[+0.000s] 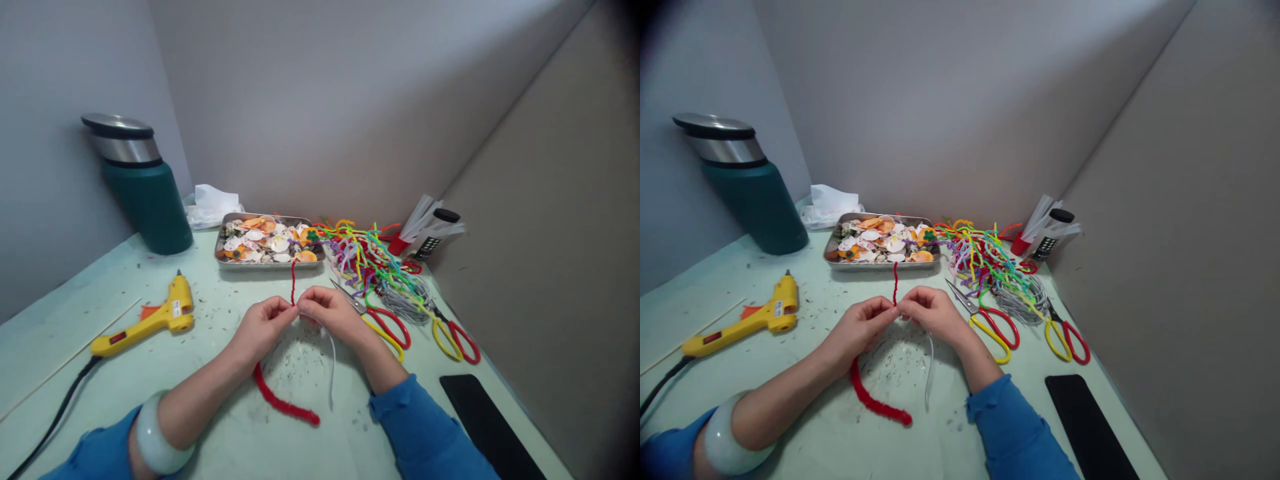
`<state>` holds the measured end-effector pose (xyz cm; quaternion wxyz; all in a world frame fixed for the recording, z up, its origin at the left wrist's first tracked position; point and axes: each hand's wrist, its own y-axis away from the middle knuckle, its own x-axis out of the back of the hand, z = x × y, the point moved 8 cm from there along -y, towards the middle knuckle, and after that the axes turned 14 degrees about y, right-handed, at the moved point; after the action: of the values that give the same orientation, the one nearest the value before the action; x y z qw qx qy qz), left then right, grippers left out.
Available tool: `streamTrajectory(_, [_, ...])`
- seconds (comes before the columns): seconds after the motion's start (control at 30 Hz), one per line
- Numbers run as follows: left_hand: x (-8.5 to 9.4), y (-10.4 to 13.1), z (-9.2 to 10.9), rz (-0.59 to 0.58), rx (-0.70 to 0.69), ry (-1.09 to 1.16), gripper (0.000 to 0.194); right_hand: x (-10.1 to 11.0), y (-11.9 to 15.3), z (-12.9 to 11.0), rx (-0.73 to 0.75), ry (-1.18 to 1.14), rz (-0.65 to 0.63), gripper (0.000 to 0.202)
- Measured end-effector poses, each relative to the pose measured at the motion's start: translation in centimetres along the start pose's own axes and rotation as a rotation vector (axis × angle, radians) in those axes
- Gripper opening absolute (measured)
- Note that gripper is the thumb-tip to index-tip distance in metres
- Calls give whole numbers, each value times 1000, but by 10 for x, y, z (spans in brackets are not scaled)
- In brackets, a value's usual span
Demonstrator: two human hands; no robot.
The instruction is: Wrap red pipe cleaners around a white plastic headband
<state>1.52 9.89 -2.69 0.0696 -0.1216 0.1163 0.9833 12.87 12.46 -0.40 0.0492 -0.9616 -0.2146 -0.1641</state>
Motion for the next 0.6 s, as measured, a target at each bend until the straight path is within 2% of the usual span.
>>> streamTrajectory(0.13, [1,-2,0,-12,-50,-73,28,-6,2,-4,-2,61,-17,23])
streamTrajectory(0.27, [1,-3,0,-14,-39,-74,28,-6,3,-7,-11,120,13,23])
streamTrajectory(0.47, [-8,1,-2,-64,53,83,26,1,0,-1,-34,102,51,20])
streamTrajectory(0.6, [-6,2,-2,-36,93,198,25,7,-1,5,-49,54,80,20])
